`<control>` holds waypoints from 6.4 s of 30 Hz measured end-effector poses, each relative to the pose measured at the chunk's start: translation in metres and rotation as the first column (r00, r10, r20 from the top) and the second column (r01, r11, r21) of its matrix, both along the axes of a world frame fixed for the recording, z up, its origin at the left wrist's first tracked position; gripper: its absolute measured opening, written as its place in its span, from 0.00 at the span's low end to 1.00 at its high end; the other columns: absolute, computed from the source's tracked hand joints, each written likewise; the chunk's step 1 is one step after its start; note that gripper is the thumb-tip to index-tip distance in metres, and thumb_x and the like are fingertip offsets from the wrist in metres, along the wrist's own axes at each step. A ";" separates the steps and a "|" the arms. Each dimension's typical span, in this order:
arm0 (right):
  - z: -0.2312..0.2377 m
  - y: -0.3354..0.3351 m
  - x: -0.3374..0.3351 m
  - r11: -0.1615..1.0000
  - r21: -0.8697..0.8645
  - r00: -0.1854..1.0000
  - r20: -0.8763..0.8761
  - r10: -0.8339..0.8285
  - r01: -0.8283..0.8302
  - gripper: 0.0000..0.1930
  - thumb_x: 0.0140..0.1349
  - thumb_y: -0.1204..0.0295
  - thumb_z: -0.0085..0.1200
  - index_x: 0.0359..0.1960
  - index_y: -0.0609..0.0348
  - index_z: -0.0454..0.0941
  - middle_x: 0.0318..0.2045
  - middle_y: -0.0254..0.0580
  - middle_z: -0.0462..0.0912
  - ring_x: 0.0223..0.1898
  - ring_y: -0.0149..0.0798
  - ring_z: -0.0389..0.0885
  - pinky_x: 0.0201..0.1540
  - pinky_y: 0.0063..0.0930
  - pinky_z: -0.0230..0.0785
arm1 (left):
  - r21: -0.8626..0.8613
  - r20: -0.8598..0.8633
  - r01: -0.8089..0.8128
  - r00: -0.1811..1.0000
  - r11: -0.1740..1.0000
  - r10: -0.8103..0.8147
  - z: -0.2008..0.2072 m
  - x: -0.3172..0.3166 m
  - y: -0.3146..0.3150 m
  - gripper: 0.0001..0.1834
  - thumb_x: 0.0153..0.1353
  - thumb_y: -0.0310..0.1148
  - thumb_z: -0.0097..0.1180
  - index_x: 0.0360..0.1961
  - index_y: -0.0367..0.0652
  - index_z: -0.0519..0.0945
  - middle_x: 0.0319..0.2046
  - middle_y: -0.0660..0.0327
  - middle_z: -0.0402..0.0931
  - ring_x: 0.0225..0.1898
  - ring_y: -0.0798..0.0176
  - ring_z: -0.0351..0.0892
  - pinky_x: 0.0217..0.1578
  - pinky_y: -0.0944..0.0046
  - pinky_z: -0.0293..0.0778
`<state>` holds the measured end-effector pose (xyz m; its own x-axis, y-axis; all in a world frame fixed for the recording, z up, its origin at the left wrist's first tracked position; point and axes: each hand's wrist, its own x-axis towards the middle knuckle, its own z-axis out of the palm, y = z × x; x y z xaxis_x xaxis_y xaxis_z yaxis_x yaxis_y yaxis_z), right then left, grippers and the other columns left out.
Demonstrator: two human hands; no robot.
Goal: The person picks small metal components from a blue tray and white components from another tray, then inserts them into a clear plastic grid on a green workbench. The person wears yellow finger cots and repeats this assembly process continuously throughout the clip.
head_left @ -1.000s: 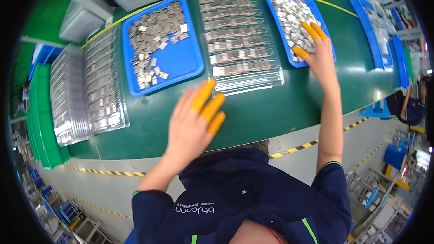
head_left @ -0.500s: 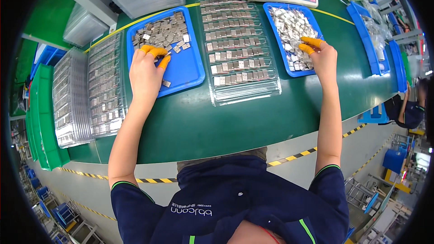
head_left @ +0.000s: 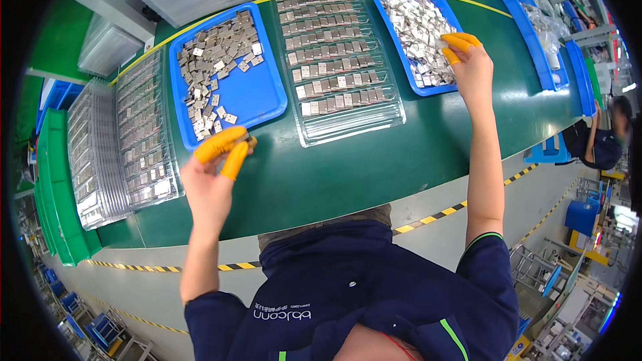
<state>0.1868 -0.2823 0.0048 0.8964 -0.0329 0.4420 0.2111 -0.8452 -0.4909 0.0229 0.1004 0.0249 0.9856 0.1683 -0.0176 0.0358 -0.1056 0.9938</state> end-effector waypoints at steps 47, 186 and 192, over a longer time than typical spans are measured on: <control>0.018 0.126 -0.122 0.373 0.918 0.335 -0.397 0.855 0.136 0.09 0.51 0.84 0.60 0.36 0.67 0.81 0.36 0.39 0.82 0.35 0.29 0.80 0.43 0.20 0.73 | -0.523 -0.153 0.137 0.956 0.841 -0.250 -0.029 -0.015 -0.059 0.12 0.49 0.19 0.63 0.37 0.28 0.80 0.31 0.53 0.81 0.32 0.64 0.81 0.37 0.68 0.77; 0.014 0.132 -0.127 0.545 0.794 0.655 -0.264 0.708 -0.270 0.08 0.47 0.81 0.63 0.32 0.63 0.83 0.31 0.40 0.82 0.35 0.35 0.80 0.39 0.25 0.73 | -0.449 -0.122 -0.032 0.992 0.893 -0.026 -0.026 -0.018 -0.079 0.12 0.50 0.16 0.61 0.38 0.31 0.82 0.38 0.55 0.81 0.39 0.65 0.80 0.45 0.66 0.76; -0.003 0.142 -0.104 0.863 -0.025 0.855 0.129 0.503 -0.504 0.08 0.40 0.77 0.64 0.26 0.58 0.83 0.30 0.35 0.80 0.37 0.38 0.77 0.42 0.31 0.69 | 0.453 0.212 -0.192 0.972 0.871 0.104 -0.030 -0.013 -0.076 0.14 0.49 0.16 0.58 0.38 0.39 0.83 0.39 0.58 0.82 0.43 0.62 0.80 0.48 0.65 0.72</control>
